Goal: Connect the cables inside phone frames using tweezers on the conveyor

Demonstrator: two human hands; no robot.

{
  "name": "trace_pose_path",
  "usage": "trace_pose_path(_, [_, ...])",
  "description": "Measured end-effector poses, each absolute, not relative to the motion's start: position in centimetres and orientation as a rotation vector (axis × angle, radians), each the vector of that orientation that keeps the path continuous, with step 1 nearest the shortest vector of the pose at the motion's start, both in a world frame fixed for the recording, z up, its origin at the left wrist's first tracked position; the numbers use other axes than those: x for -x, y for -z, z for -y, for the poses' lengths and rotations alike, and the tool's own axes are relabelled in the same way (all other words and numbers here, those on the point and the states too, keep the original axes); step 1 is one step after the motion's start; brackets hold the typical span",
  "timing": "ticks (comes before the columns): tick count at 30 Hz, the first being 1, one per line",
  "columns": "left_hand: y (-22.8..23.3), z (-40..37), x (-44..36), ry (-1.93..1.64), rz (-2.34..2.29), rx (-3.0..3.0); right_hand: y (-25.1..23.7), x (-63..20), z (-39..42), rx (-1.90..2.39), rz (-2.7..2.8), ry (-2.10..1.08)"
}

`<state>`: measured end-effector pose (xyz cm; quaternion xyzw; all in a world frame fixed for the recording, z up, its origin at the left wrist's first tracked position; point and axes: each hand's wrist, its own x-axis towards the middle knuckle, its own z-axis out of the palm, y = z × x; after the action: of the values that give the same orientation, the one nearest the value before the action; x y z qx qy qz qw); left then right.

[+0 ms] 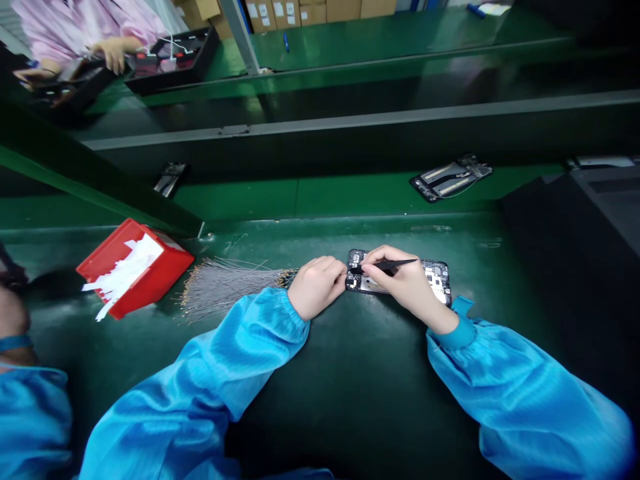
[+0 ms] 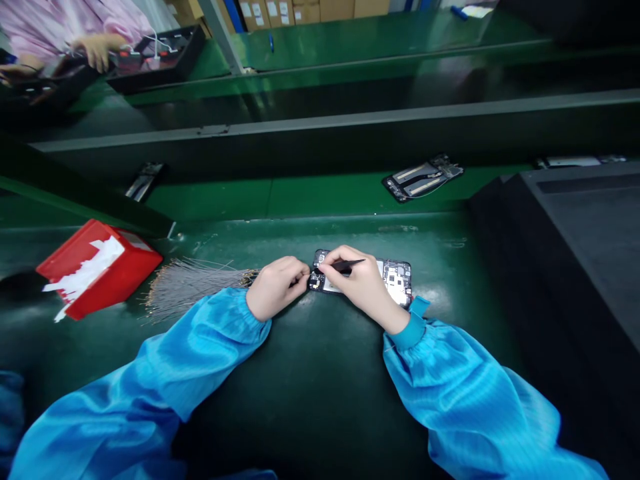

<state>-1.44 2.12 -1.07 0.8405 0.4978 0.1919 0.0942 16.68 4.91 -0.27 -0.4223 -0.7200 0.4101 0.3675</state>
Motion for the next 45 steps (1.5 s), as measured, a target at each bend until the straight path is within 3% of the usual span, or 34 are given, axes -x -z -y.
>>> trace_pose_path(16, [1.2, -2.1, 1.4, -0.548, -1.474, -2.483, 0.2, -16.6, -5.0, 1.058, 1.871, -1.041])
trace_pose_path(28, [0.9, -2.2, 1.2, -0.527, -1.472, -2.508, -1.3, -15.9, -4.5, 0.84, 2.293, -0.837])
trace_pose_path(33, [0.7, -2.5, 1.9, -0.499, -1.475, -2.474, -0.9, -16.5, -4.6, 0.913, 2.118, -0.91])
trace_pose_path(35, [0.4, -2.6, 2.5, -0.395, -1.477, -2.467, -0.6, -18.1, -4.7, 1.045, 1.957, -0.822])
trace_pose_path(40, [-0.6, -2.2, 3.0, -0.172, -1.224, -2.74, 0.7, -23.8, -4.6, 1.474, 1.636, -0.241])
trace_pose_path(45, [-0.9, -1.5, 1.5, -0.204, -0.974, -3.011, 1.4, -25.3, -3.6, 1.567, 1.752, -0.244])
